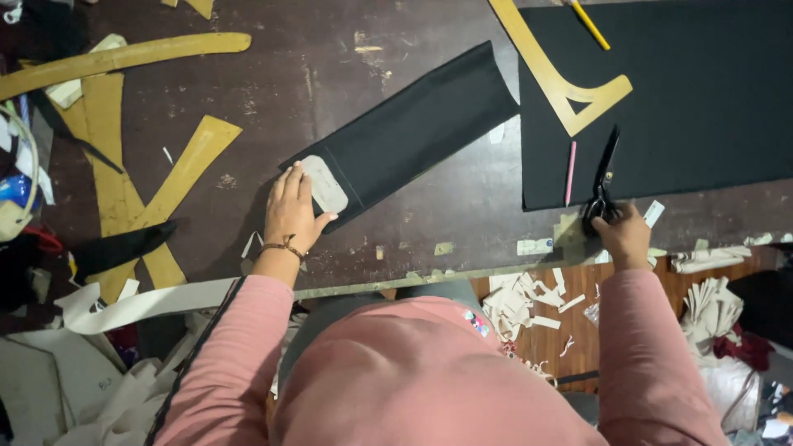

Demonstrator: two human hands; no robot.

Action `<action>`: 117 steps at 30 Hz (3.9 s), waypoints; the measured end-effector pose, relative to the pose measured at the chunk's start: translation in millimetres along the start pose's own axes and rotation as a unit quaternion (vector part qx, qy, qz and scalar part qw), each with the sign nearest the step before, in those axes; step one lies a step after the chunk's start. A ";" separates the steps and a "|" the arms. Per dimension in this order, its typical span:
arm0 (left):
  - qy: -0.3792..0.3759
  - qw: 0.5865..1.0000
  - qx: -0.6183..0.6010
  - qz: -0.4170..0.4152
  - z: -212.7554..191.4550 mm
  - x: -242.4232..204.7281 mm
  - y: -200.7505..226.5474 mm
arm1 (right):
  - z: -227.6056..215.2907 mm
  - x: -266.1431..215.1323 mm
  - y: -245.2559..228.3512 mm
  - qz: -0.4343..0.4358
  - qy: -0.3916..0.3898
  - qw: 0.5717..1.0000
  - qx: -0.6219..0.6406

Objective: The person uses a white paper template and a yellow L-shaped ruler to measure and mark a black fabric sheet on a wooden table. They then use scissors to cut the fabric along the marked lines, repeating the process to create multiple rectangular pieces.

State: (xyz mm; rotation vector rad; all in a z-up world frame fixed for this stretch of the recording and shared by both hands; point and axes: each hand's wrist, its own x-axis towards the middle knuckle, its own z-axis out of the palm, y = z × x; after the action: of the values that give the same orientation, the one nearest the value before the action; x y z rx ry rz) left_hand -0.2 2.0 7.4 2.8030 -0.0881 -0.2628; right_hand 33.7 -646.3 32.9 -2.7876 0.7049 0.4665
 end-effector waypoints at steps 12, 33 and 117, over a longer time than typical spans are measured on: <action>0.171 0.982 -0.076 0.016 -5.4 8.9 -19.9 | 44.1 -184.7 -126.3 0.006 -0.197 0.722 0.663; -0.133 0.697 -0.689 -0.149 0.7 -70.9 96.0 | 77.8 -246.6 -238.5 0.031 -0.591 0.488 0.642; -0.052 0.999 0.004 0.003 -4.5 -8.6 7.6 | 83.3 -215.2 -343.2 -0.145 -0.403 0.903 0.046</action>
State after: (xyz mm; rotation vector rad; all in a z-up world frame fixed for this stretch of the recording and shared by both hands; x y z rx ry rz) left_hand -8.0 -3.0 15.5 2.7962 -0.1228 -0.4090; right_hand 2.9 -236.7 81.1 -2.2232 0.1098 1.3463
